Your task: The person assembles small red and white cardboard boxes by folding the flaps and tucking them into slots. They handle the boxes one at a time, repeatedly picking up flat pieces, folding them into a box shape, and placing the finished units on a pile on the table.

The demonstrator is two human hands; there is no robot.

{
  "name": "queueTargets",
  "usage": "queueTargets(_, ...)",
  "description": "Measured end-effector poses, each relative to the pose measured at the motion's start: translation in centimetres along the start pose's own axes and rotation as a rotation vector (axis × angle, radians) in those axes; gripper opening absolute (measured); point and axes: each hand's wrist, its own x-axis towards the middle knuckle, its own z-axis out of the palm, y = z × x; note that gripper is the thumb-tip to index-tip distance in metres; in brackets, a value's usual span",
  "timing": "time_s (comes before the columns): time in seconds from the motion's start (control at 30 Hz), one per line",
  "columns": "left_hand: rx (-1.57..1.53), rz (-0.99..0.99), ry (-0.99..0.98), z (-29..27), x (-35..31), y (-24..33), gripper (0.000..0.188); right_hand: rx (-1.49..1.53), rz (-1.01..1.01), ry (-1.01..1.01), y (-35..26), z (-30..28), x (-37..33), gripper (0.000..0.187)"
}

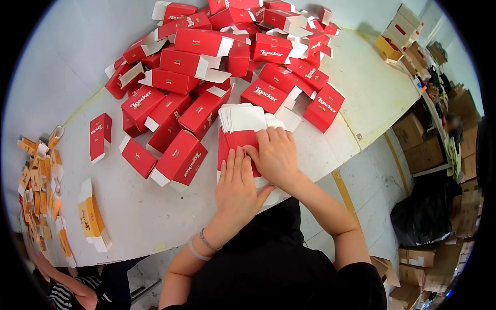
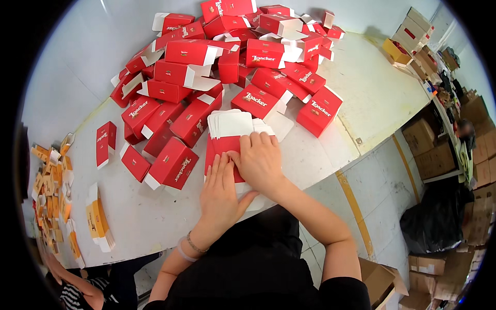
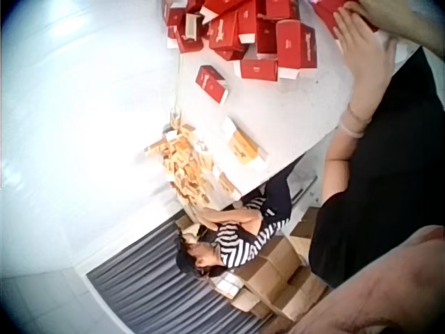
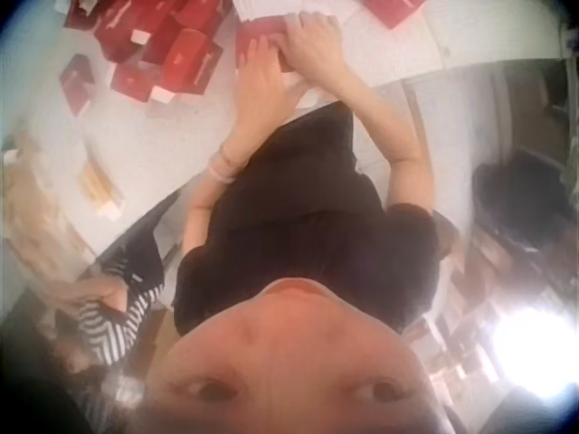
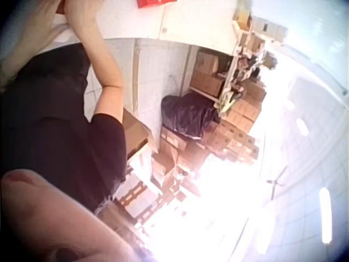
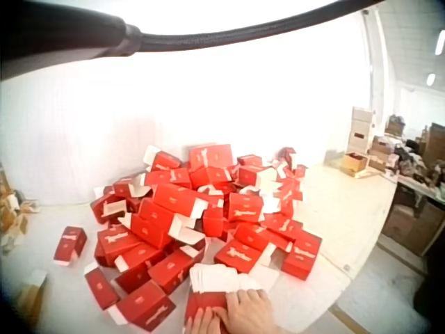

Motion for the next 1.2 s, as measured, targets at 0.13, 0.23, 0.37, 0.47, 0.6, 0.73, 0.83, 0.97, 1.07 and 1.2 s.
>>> queueTargets(0.13, 0.018, 0.014, 0.013, -0.2, -0.1, 0.1, 0.083, 0.051, -0.069, 0.108, 1.6, 0.5, 1.1, 0.033)
queueTargets(0.23, 0.014, 0.016, 0.027, 0.1, -0.1, 0.1, 0.081, 0.029, -0.066, 0.048, 2.1, 0.8, 1.5, 0.033)
queueTargets(0.37, 0.028, -0.013, 0.063, 1.1, -0.1, 0.0, 0.082, -0.140, 0.087, 0.020, 1.6, 1.4, 1.9, 0.035)
queueTargets(0.47, 0.051, -0.001, 0.077, 1.6, -0.4, -0.1, 0.087, -0.135, 0.122, 0.097, 1.7, 1.3, 2.1, 0.042)
queueTargets(0.6, -0.036, -0.025, 0.077, -2.4, 0.1, 1.6, 0.094, 0.049, 0.127, -0.015, -0.5, -2.7, 2.9, 0.052)
queueTargets(0.73, -0.049, -0.024, 0.313, -6.3, 1.2, 2.9, 0.086, 0.443, 0.094, -0.005, -5.9, -10.0, 5.3, 0.055)
queueTargets(0.83, -0.284, -0.178, 0.417, -7.0, 0.6, 1.9, 0.084, 0.653, -0.282, 0.090, -7.7, -10.8, 5.3, 0.049)
queueTargets(0.97, -0.788, -0.342, 0.470, -9.7, 0.0, 0.8, 0.095, 0.544, -0.411, 0.492, -9.5, -11.3, 4.4, 0.043)
queueTargets(1.07, -0.883, -0.184, 0.438, -10.9, -0.9, 0.6, 0.096, 0.655, -0.445, 0.457, -8.4, -11.1, 4.0, 0.046)
queueTargets(1.2, -0.797, -0.037, 0.323, -8.5, -2.6, -1.7, 0.081, 0.798, -0.456, 0.383, -8.1, -9.7, 2.0, 0.038)
